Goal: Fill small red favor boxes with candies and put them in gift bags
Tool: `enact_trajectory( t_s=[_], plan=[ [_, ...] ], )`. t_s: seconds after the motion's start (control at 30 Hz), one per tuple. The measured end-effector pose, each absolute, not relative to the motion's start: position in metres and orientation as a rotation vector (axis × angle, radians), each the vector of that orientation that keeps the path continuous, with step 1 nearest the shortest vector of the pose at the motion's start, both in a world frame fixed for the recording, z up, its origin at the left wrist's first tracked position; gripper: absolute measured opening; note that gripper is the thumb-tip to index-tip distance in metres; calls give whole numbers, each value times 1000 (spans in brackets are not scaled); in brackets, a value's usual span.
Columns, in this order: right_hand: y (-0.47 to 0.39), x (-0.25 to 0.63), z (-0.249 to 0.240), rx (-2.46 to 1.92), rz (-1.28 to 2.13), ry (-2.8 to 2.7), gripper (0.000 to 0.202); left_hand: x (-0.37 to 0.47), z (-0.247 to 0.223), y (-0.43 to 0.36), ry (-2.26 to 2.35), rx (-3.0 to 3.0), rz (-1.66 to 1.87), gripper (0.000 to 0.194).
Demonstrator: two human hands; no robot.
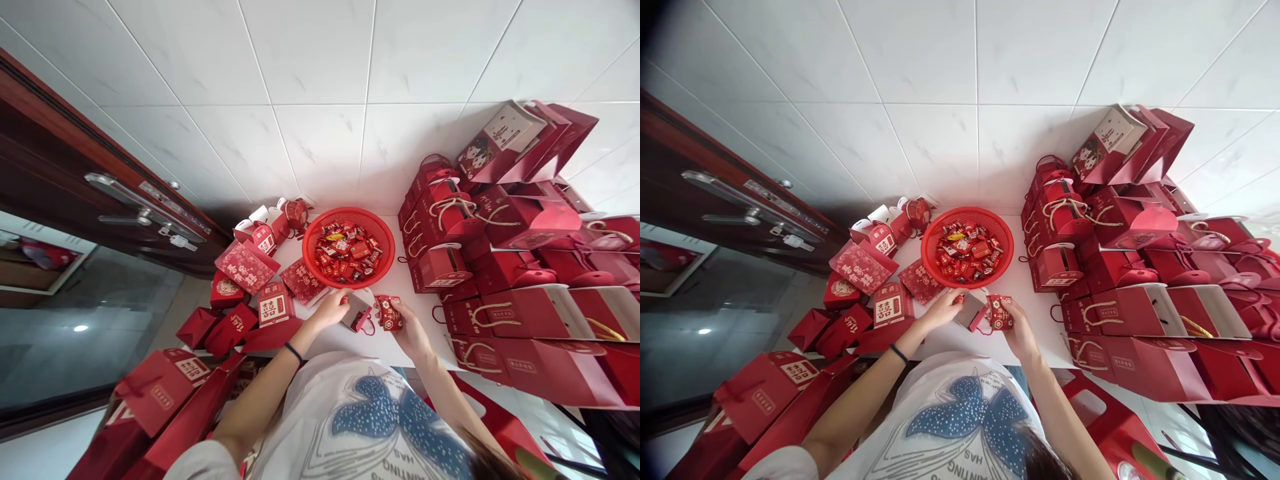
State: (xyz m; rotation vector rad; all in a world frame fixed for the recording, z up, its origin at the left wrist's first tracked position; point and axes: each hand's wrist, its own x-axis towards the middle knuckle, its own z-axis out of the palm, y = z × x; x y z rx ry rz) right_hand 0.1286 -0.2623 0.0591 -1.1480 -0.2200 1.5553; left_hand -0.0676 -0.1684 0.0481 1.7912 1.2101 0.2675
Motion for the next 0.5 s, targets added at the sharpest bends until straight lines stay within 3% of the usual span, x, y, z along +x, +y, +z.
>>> enact_trajectory(
  t_s=[0.1,0.33,0.5],
  plan=[
    [-267,129,58,-1156,1557,-204,25,-69,43,-173,1178,1894,309,51],
    [-259,117,65,-1195,1521,-236,26,-92,24,-188,1442,2013,416,24],
    [-238,94,64,-1266,1590,-451,32,-98,6,-202,1523,1968,431,32]
  ],
)
